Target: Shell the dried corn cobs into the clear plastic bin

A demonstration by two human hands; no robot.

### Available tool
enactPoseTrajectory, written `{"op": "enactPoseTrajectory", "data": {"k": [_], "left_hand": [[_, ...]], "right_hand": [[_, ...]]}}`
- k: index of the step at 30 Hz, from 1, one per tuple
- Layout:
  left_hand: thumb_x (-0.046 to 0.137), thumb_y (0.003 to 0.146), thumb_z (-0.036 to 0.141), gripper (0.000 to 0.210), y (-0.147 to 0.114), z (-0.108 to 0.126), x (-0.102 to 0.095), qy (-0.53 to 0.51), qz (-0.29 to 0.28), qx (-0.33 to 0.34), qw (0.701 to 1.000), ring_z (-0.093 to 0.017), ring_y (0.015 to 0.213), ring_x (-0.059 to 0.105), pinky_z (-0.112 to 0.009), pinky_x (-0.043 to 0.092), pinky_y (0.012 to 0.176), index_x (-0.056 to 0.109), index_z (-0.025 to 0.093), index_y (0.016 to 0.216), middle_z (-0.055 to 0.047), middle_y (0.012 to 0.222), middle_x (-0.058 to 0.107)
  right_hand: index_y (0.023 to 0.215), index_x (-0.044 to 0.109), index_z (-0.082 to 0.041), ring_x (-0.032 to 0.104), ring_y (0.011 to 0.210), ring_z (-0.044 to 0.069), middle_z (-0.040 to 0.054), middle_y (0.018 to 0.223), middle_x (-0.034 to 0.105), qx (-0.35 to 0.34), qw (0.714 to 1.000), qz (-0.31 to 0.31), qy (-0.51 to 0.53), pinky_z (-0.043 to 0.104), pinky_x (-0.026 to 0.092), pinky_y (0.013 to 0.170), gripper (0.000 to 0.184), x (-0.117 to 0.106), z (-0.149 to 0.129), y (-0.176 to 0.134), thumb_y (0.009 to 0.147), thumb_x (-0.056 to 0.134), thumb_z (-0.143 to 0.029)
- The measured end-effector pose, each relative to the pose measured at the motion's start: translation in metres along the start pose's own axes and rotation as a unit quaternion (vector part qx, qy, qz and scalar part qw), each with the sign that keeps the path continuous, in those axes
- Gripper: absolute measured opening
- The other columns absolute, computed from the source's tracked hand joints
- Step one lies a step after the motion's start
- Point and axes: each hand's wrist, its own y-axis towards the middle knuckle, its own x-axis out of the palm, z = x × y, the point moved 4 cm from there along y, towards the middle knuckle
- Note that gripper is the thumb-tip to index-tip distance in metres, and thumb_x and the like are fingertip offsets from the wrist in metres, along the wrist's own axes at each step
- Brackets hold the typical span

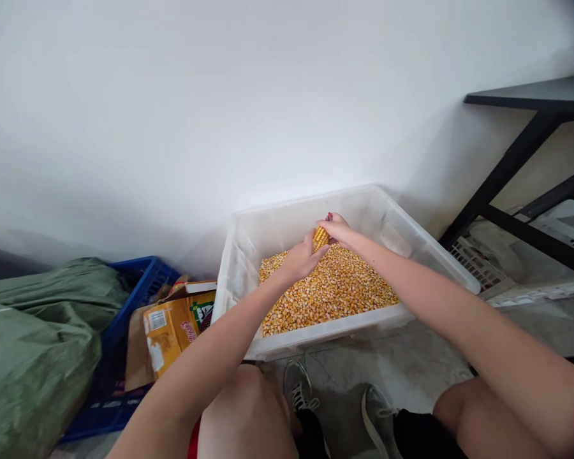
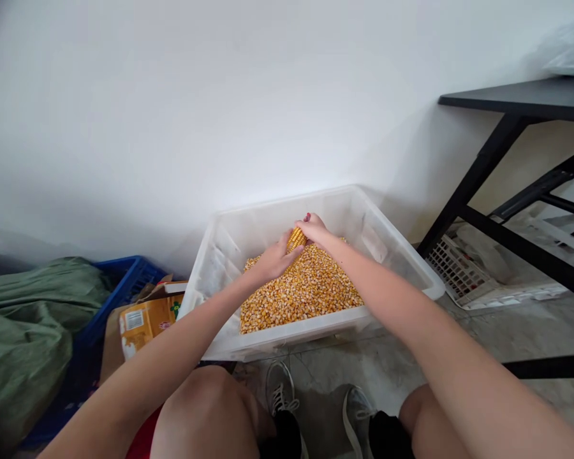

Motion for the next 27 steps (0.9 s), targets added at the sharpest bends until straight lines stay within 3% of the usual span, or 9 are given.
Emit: {"op": "enactPoseTrajectory", "data": {"k": [3, 7, 14, 17, 23, 27], "left_hand": [[0.029, 0.094, 0.056, 0.069, 0.001, -0.006, 0.002, 0.018, -0.001, -0.01, 1.0, -0.031, 0.114, 0.059, -0.043, 0.043, 0.095, 0.025, 0.011, 0.146, -0.021, 0.128, 0.058], [0.027, 0.095, 0.051, 0.067, 0.004, -0.011, 0.003, 0.024, -0.025, 0.016, 0.999, -0.031, 0.123, 0.052, -0.044, 0.04, 0.101, 0.024, 0.008, 0.146, -0.023, 0.132, 0.053], [0.031, 0.094, 0.044, 0.065, 0.007, -0.016, 0.006, -0.023, -0.062, 0.052, 0.996, -0.026, 0.135, 0.04, -0.041, 0.03, 0.111, 0.022, 0.009, 0.148, -0.019, 0.143, 0.044], [0.032, 0.094, 0.044, 0.063, 0.006, -0.014, 0.004, -0.031, -0.056, 0.037, 0.997, -0.026, 0.137, 0.036, -0.04, 0.026, 0.113, 0.025, 0.013, 0.148, -0.015, 0.148, 0.04], [0.027, 0.094, 0.056, 0.068, 0.002, -0.015, 0.0, -0.001, 0.003, -0.033, 0.999, -0.03, 0.115, 0.059, -0.043, 0.041, 0.099, 0.026, 0.013, 0.146, -0.018, 0.129, 0.058], [0.024, 0.096, 0.053, 0.065, 0.002, -0.019, 0.001, -0.003, -0.003, -0.007, 1.0, -0.028, 0.123, 0.053, -0.042, 0.04, 0.101, 0.026, 0.013, 0.147, -0.018, 0.133, 0.055]], "right_hand": [[0.081, 0.039, -0.024, 0.055, 0.056, 0.014, -0.0043, 0.066, 0.047, -0.004, 1.0, 0.003, -0.018, 0.024, 0.048, 0.043, 0.026, 0.007, 0.0, 0.003, 0.073, 0.063, -0.027], [0.082, 0.038, -0.024, 0.054, 0.056, 0.014, -0.0044, 0.068, 0.046, -0.001, 1.0, -0.002, -0.023, 0.026, 0.049, 0.045, 0.027, 0.008, 0.001, 0.009, 0.07, 0.062, -0.026], [0.085, 0.039, -0.024, 0.055, 0.059, 0.014, -0.0032, 0.074, 0.048, -0.002, 1.0, -0.003, -0.024, 0.025, 0.049, 0.045, 0.03, 0.003, 0.004, 0.013, 0.069, 0.064, -0.027], [0.085, 0.039, -0.024, 0.055, 0.061, 0.014, -0.0025, 0.076, 0.049, -0.007, 0.999, 0.001, -0.035, 0.024, 0.048, 0.045, 0.029, 0.004, 0.004, 0.012, 0.069, 0.064, -0.028], [0.084, 0.042, -0.023, 0.053, 0.061, 0.014, -0.0011, 0.076, 0.051, -0.019, 0.997, 0.023, -0.071, 0.021, 0.042, 0.042, 0.027, 0.015, 0.002, 0.006, 0.07, 0.063, -0.03], [0.085, 0.042, -0.023, 0.053, 0.059, 0.014, -0.002, 0.073, 0.05, -0.007, 0.997, 0.007, -0.07, 0.021, 0.041, 0.042, 0.026, 0.019, 0.001, 0.004, 0.069, 0.063, -0.028]]}}
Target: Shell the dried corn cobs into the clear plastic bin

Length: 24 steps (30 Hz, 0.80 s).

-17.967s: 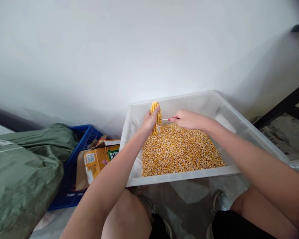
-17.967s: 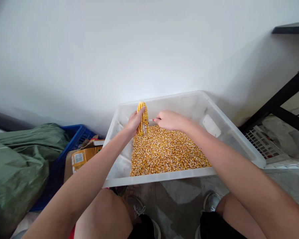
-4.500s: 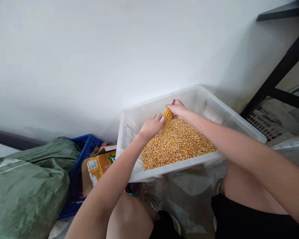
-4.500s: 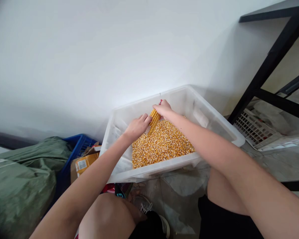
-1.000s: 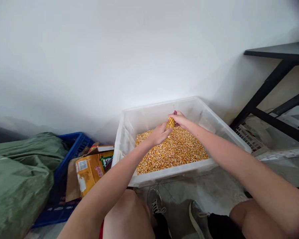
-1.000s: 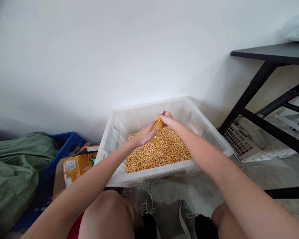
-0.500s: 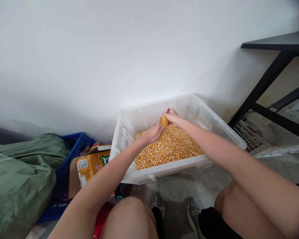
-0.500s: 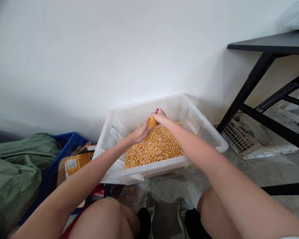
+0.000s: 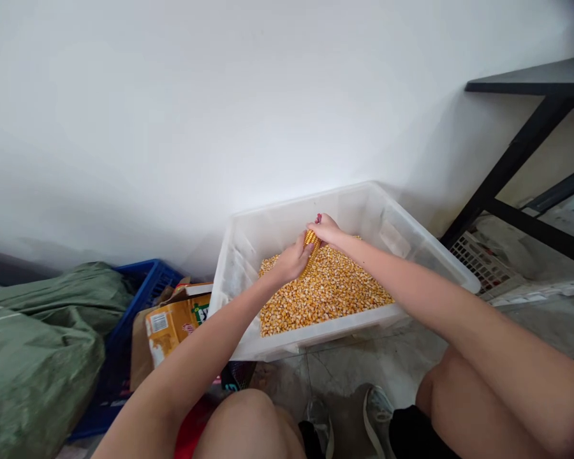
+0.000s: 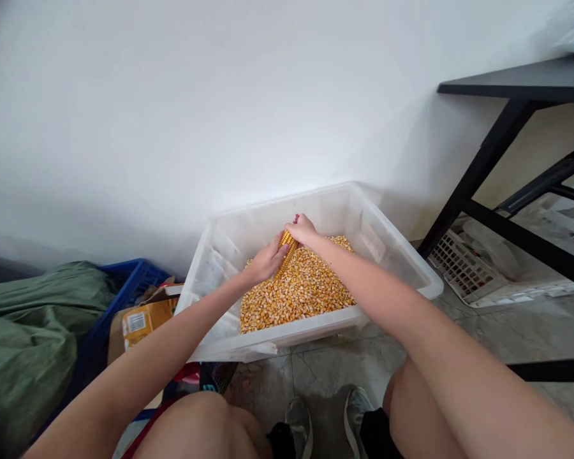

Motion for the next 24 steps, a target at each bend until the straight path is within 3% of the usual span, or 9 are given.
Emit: {"op": "enactPoseTrajectory", "data": {"k": [8, 15, 19, 24], "left_hand": [[0.026, 0.096, 0.049, 0.064, -0.003, 0.003, -0.007, -0.012, -0.042, 0.046, 0.998, -0.026, 0.131, 0.045, -0.042, 0.032, 0.109, 0.02, 0.016, 0.151, -0.013, 0.143, 0.047], [0.037, 0.093, 0.045, 0.069, 0.0, 0.005, -0.006, -0.059, -0.067, 0.037, 0.995, -0.025, 0.139, 0.033, -0.039, 0.024, 0.115, 0.017, 0.016, 0.152, -0.009, 0.15, 0.038], [0.037, 0.092, 0.052, 0.073, -0.003, 0.007, -0.007, -0.021, -0.053, 0.014, 0.998, -0.028, 0.134, 0.041, -0.041, 0.031, 0.111, 0.016, 0.015, 0.152, -0.012, 0.149, 0.039], [0.022, 0.097, 0.048, 0.065, -0.004, 0.01, -0.006, 0.002, -0.034, 0.047, 0.998, -0.026, 0.113, 0.059, -0.04, 0.043, 0.097, 0.021, 0.011, 0.151, -0.017, 0.13, 0.058]], "right_hand": [[0.084, 0.041, -0.023, 0.053, 0.057, 0.013, -0.0044, 0.069, 0.048, -0.002, 0.999, -0.024, 0.025, 0.022, 0.043, 0.045, 0.025, -0.007, -0.003, 0.001, 0.067, 0.059, -0.024], [0.086, 0.046, -0.022, 0.056, 0.069, 0.015, 0.0, 0.081, 0.057, -0.038, 0.997, 0.055, -0.043, 0.022, 0.042, 0.052, 0.025, -0.016, -0.001, 0.007, 0.066, 0.059, -0.03], [0.085, 0.046, -0.022, 0.056, 0.072, 0.016, 0.002, 0.086, 0.059, -0.043, 0.995, 0.069, -0.062, 0.024, 0.043, 0.056, 0.022, -0.014, -0.003, 0.005, 0.068, 0.057, -0.031], [0.083, 0.046, -0.022, 0.056, 0.071, 0.016, 0.0025, 0.085, 0.059, -0.038, 0.995, 0.072, -0.06, 0.024, 0.043, 0.055, 0.019, -0.016, -0.001, 0.003, 0.069, 0.057, -0.03]]}}
